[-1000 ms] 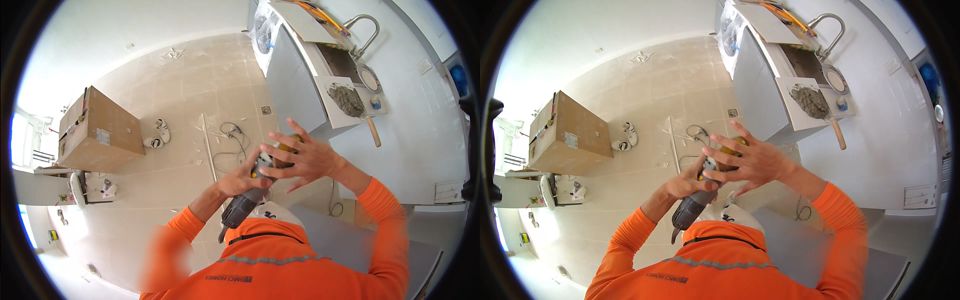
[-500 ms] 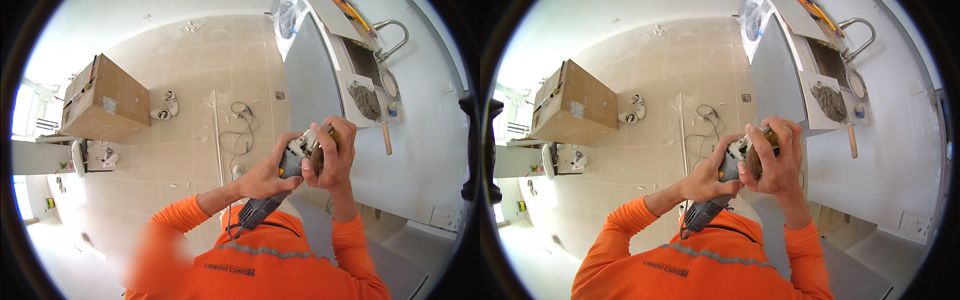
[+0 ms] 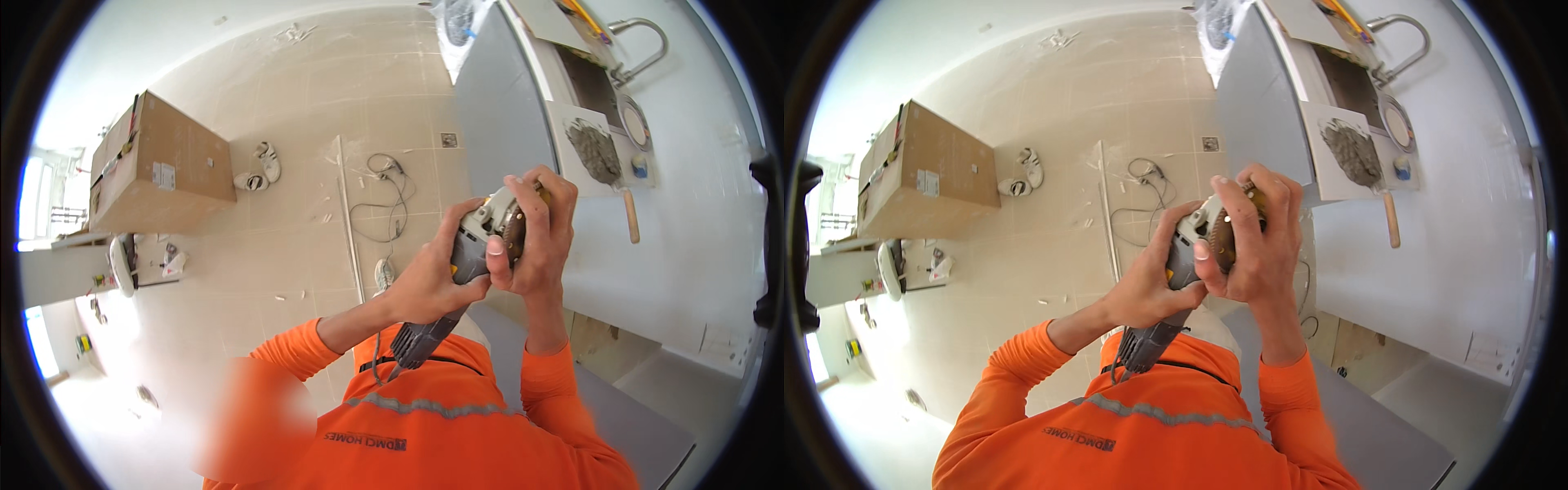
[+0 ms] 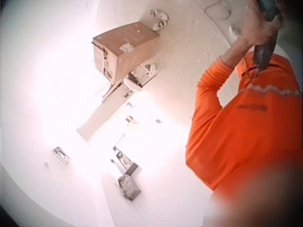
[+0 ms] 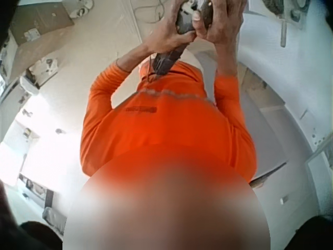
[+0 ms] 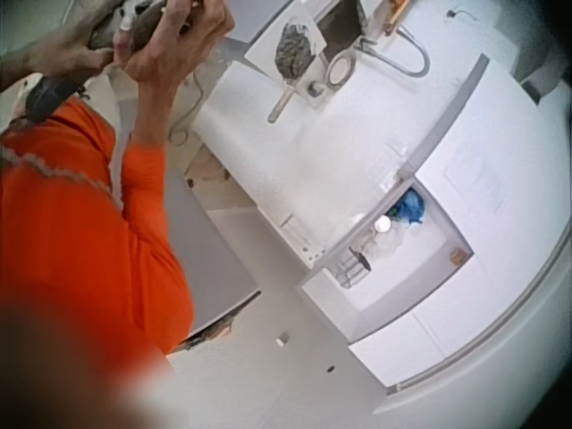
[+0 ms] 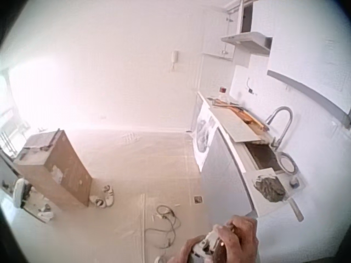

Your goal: The person carries a trowel with mortar up a staircase, enters an apartment, and places the trowel on a countertop. They then measure and mark a white tile with a ruler and pencil, prepare an angle grinder by attaching a cutting disc, and position the tile on the floor to begin cutting.

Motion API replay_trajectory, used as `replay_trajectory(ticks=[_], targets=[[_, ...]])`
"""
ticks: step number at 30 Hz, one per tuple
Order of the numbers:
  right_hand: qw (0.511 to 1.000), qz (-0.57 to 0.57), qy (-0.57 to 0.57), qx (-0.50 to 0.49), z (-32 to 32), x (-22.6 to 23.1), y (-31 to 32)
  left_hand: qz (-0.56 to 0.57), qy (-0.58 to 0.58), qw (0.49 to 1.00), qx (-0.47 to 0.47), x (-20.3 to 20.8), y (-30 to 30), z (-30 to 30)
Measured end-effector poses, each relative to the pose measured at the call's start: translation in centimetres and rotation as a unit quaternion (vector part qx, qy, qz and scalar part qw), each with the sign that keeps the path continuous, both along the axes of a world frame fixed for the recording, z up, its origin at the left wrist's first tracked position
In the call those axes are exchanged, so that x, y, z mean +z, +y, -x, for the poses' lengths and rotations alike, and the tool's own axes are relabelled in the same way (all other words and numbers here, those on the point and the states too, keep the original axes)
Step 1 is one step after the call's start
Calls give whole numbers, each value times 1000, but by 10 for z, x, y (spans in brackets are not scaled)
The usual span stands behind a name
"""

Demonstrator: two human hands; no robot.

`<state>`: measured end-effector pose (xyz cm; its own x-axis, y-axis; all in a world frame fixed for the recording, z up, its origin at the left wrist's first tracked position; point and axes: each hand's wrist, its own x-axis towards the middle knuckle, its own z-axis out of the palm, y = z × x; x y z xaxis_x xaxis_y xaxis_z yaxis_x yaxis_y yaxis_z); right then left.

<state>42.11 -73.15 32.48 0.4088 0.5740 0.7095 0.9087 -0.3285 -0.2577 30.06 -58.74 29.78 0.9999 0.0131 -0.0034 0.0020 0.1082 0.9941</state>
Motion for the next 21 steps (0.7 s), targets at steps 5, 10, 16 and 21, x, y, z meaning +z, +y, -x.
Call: replay_trajectory(ticks=[5, 10, 16, 21], targets=[[998, 34, 52, 26, -13, -39, 28, -2, 80, 997, 13, -36, 21, -6], [981, 132, 139, 22, -51, -109, 53, 138, 282, 949, 2, -99, 42, -36], [943, 172, 280, 53, -124, -267, 96, 113, 417, 899, 64, -240, 66, -103], [866, 257, 379, 199, -210, -473, 129, 302, 483, 808, 151, -416, 77, -163]])
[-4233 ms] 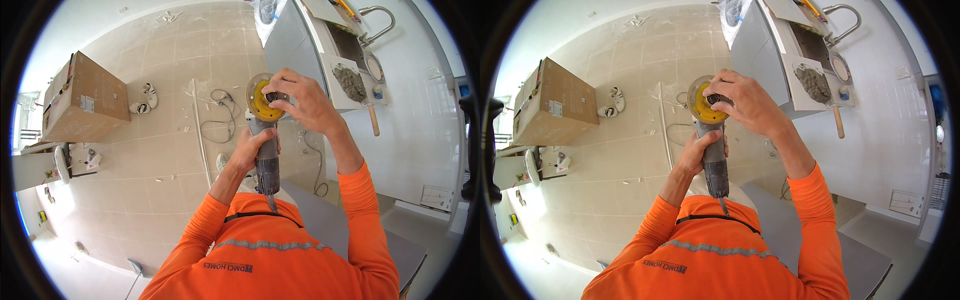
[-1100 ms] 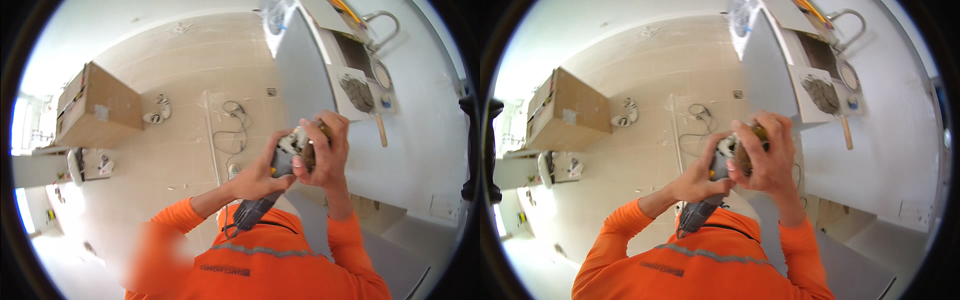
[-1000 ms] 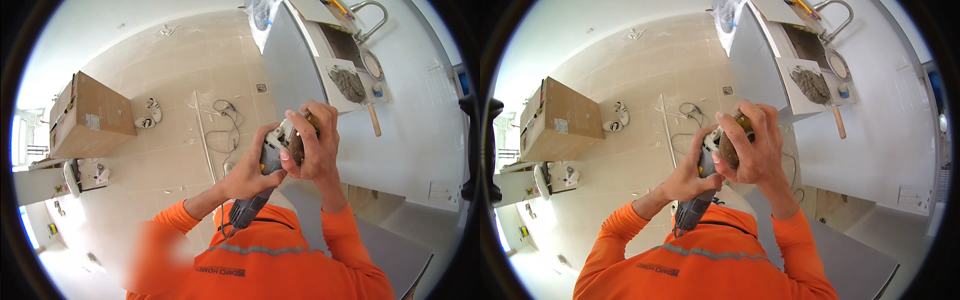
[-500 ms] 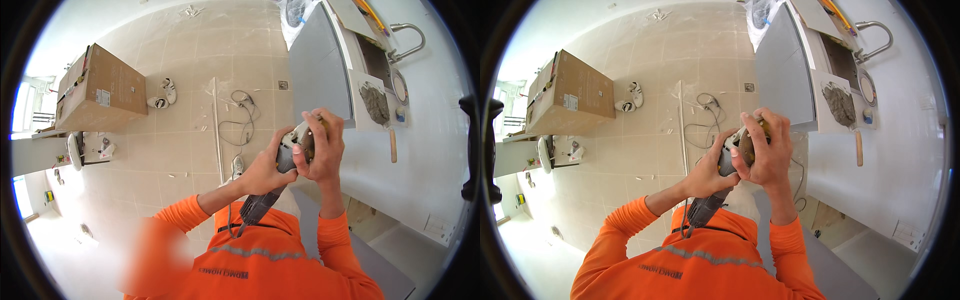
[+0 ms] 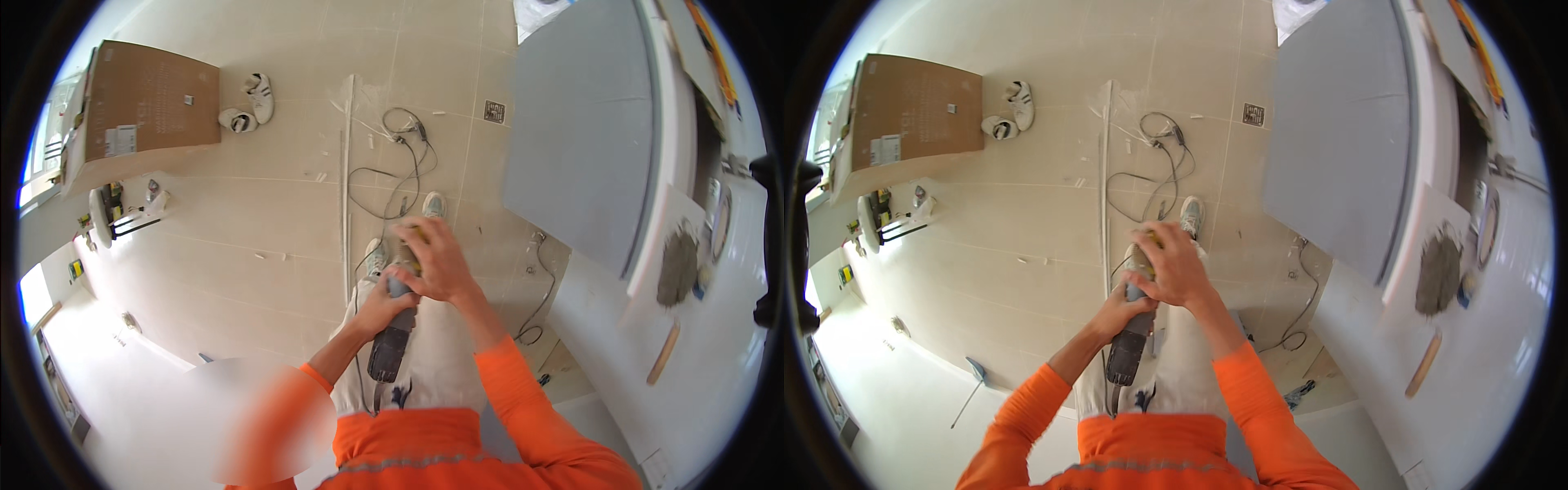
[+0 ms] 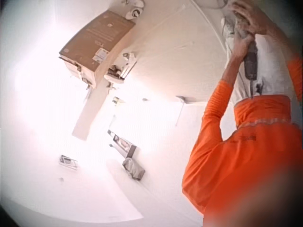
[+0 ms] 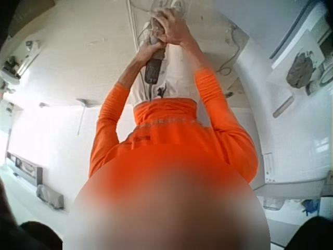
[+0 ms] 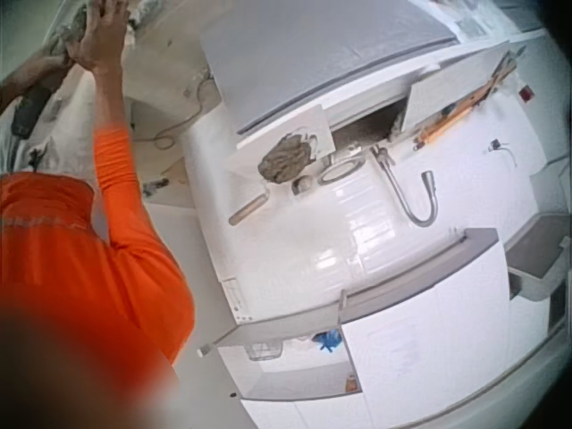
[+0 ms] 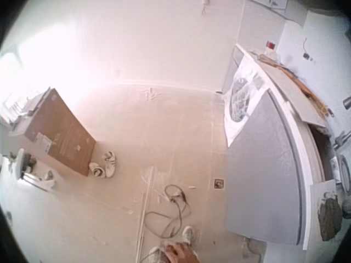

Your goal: The person carries a trowel with mortar up a staircase, enters an apartment, and places the trowel on a countertop. They then measure and mark a white tile with a ruler and pencil, prepare an angle grinder by attaching a cutting disc, and position the tile on the floor to begin cutting.

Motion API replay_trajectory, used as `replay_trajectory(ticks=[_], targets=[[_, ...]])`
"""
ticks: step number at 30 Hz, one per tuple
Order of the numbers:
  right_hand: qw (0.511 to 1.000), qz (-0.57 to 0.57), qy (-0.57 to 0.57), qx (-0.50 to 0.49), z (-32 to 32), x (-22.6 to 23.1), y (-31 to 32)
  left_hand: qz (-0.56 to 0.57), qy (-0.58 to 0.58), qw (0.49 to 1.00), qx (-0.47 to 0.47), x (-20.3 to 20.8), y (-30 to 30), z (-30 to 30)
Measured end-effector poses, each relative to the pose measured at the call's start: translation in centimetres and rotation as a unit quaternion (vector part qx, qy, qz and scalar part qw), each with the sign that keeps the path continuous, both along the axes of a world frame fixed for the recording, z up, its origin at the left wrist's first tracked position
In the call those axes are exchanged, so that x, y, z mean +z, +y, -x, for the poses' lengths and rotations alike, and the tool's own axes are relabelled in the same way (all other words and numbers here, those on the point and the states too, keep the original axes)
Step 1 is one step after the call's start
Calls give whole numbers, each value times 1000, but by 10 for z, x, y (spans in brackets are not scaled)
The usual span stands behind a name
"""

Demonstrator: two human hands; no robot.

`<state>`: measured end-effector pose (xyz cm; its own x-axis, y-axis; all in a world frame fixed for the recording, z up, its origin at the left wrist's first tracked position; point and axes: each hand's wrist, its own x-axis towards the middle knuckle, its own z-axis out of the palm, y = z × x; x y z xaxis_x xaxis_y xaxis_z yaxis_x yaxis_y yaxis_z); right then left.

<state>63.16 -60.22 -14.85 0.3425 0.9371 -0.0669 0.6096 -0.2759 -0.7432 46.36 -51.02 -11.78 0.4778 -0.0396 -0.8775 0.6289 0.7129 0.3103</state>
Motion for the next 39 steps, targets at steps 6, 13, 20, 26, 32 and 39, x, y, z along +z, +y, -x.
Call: replay_trajectory(ticks=[6, 13, 20, 26, 32, 39], targets=[[921, 161, 257, -244, -123, -408, 80, 184, 104, 900, 381, -235, -2, 9], [941, 263, 3, -214, -160, -843, 153, 159, 11, 801, 576, -415, -26, 60], [926, 153, 163, -306, -149, -759, 127, 203, 6, 806, 556, -412, -33, 89], [673, -164, 545, -472, -80, -379, -36, 141, -1, 890, 434, -212, -1, 101], [649, -307, 510, -473, -20, 22, -205, 35, -68, 948, 308, -69, 26, 126], [597, -481, 339, -545, 72, 253, -399, -12, -50, 975, 216, 34, 40, 101]])
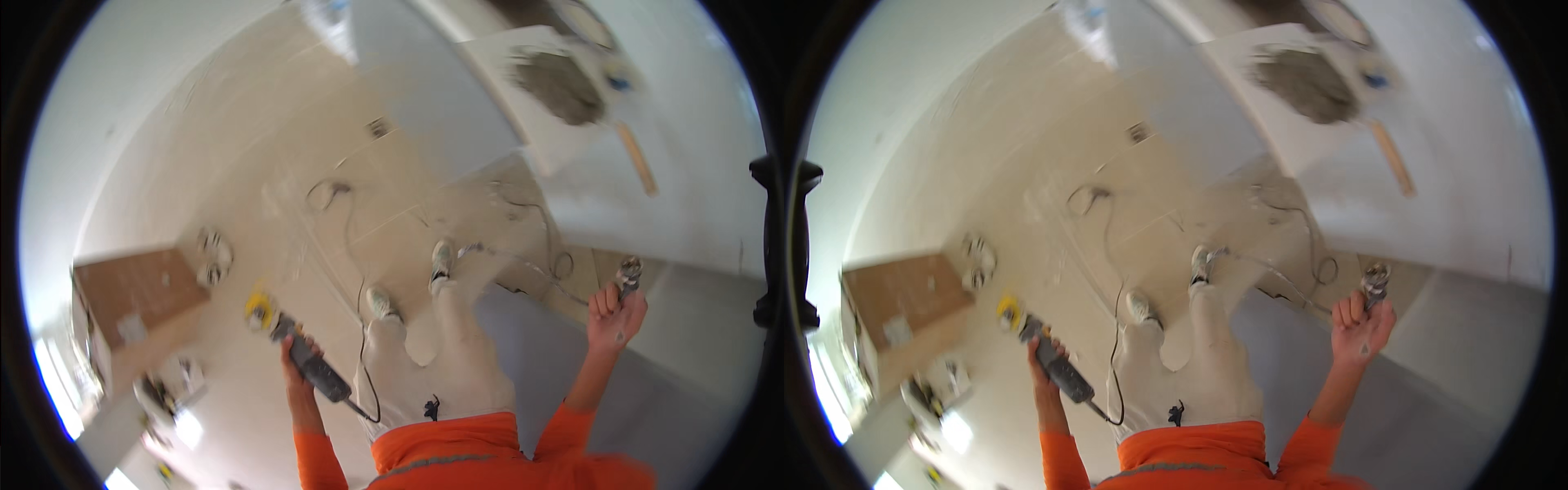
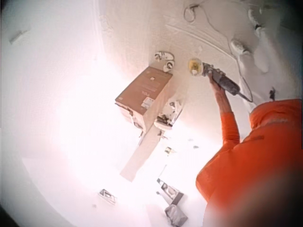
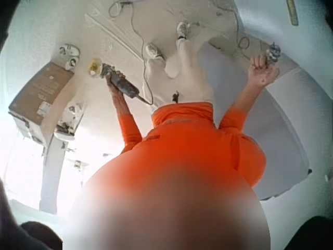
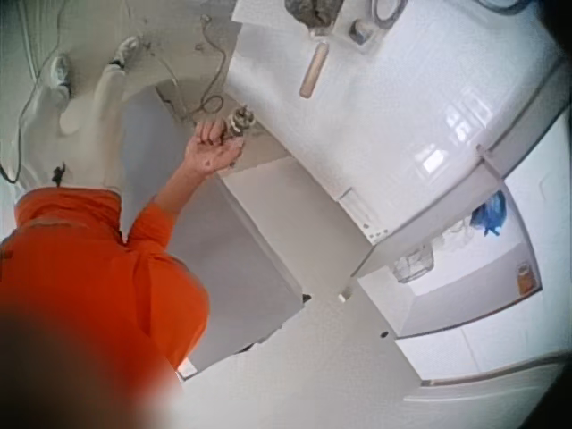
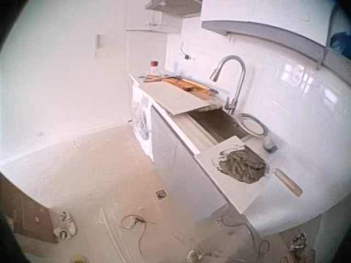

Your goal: The person carries a trowel with mortar up a staircase, enters an apartment, and places the trowel on a countertop. They then measure and mark a white tile with a ruler and pencil, prepare an angle grinder by attaching a cutting disc, and position the tile on the floor to begin cutting.

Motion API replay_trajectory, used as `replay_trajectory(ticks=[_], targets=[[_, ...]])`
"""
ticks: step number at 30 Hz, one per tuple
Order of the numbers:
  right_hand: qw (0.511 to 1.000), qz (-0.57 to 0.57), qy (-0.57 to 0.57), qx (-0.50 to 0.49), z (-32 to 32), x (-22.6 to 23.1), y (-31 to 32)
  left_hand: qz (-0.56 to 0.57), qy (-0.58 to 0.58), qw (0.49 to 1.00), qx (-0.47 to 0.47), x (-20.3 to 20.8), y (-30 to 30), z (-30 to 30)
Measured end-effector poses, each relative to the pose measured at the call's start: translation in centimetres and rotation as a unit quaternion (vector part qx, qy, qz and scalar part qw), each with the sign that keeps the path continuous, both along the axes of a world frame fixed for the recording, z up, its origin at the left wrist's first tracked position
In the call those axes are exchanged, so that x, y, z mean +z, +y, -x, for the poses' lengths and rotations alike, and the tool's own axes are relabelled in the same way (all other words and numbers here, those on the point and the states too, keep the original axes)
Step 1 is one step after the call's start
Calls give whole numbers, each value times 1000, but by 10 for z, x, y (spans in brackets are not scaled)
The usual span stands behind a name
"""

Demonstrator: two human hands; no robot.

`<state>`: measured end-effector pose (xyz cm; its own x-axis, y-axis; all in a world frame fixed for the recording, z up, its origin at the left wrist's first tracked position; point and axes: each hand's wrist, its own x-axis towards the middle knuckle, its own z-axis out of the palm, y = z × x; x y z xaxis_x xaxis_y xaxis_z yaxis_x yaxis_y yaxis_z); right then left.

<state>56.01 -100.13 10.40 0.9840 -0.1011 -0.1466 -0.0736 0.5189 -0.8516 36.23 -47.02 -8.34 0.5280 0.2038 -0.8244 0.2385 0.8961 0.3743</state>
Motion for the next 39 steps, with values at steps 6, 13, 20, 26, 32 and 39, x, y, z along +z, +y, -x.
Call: replay_trajectory(ticks=[6, 13, 20, 26, 32, 39], targets=[[928, 84, 2, -363, -47, 41, -195, -9, 66, 989, -128, 26, -102, -82], [897, 76, 202, -385, -189, -224, -436, 4, 121, 975, -185, -18, -270, -171], [863, -51, 254, -434, -329, -532, -652, -53, 205, 939, -272, -76, -433, -297], [822, -66, 308, -475, -406, -704, -757, -93, 254, 905, -329, -153, -535, -400], [829, -115, 273, -475, -444, -783, -811, -115, 294, 882, -350, -173, -573, -436], [813, -83, 271, -508, -447, -797, -816, -118, 314, 863, -377, -169, -570, -458]])
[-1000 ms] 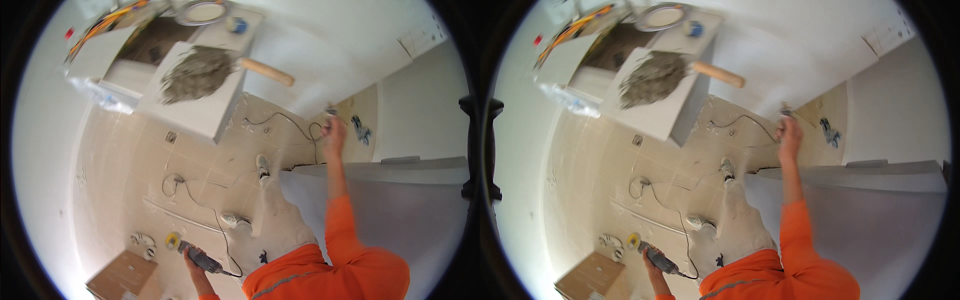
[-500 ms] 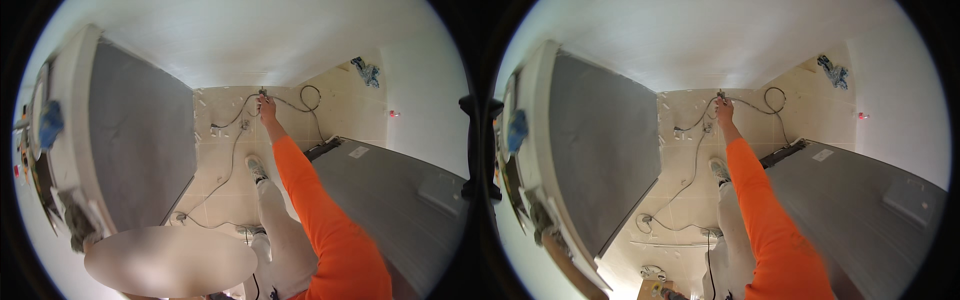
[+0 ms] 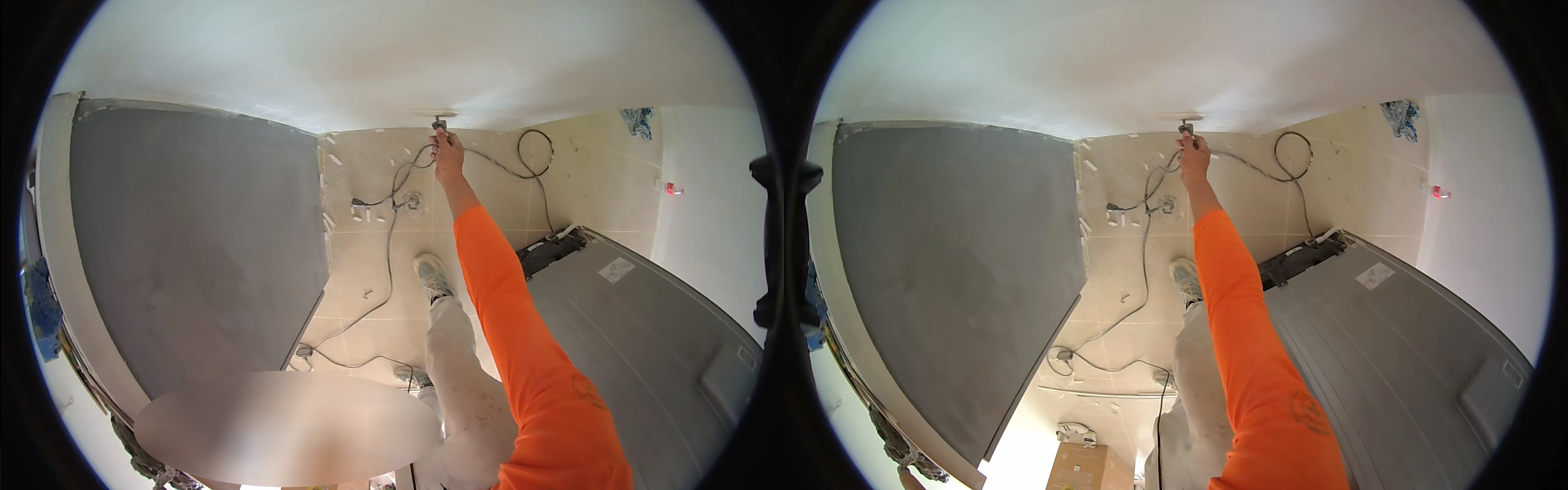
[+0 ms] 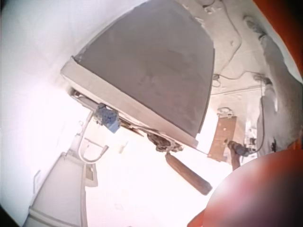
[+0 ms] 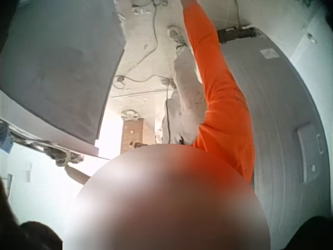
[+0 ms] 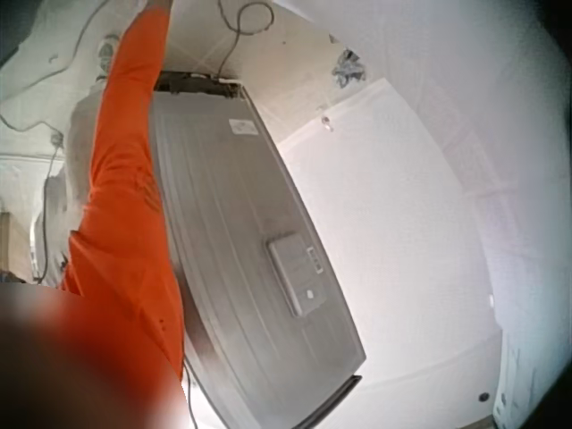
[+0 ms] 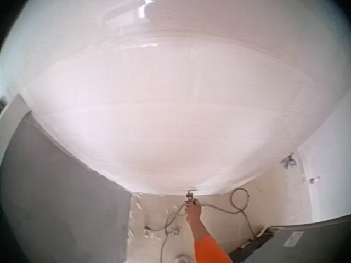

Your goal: The person carries a trowel with mortar up a staircase, enters an apartment, and places the trowel on a countertop. They then measure and mark a white tile with a ruler and pencil, prepare an angle grinder by attaching a cutting disc, and position the tile on the floor to begin cutting.

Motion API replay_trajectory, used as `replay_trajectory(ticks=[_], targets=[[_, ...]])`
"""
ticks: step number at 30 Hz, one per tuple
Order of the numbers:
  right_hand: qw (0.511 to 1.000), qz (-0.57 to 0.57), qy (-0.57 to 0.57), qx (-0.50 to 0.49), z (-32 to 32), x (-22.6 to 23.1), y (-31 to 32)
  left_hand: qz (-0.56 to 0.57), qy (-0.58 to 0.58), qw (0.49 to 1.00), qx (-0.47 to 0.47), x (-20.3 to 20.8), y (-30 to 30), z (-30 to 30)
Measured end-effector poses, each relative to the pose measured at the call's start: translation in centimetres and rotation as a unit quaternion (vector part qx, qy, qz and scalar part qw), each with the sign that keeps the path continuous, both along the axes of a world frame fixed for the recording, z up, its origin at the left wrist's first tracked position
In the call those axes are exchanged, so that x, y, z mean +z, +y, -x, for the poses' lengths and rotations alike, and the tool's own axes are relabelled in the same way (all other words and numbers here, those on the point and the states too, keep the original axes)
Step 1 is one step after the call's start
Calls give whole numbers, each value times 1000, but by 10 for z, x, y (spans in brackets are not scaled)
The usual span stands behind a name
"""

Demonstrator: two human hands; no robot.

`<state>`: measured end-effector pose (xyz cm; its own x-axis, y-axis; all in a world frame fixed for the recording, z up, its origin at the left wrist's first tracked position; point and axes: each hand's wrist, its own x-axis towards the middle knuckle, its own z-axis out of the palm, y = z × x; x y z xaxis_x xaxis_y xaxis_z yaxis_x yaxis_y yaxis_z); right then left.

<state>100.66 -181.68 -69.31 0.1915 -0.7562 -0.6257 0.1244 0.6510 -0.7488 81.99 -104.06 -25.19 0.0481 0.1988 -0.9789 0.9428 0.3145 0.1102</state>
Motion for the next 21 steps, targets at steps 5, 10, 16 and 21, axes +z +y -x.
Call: replay_trajectory(ticks=[5, 10, 16, 21], targets=[[998, 3, -62, -8, -10, 4, 3, 7, 12, 1000, -20, -3, 3, -13], [998, 21, -49, -20, -28, 4, -1, 13, 20, 999, -38, -5, 5, -28], [997, 47, -32, -47, -46, 3, -8, 12, 10, 999, -49, -1, 3, -40], [1000, 8, -7, -18, -33, 4, -1, 10, -12, 998, -55, 12, 7, -45]])
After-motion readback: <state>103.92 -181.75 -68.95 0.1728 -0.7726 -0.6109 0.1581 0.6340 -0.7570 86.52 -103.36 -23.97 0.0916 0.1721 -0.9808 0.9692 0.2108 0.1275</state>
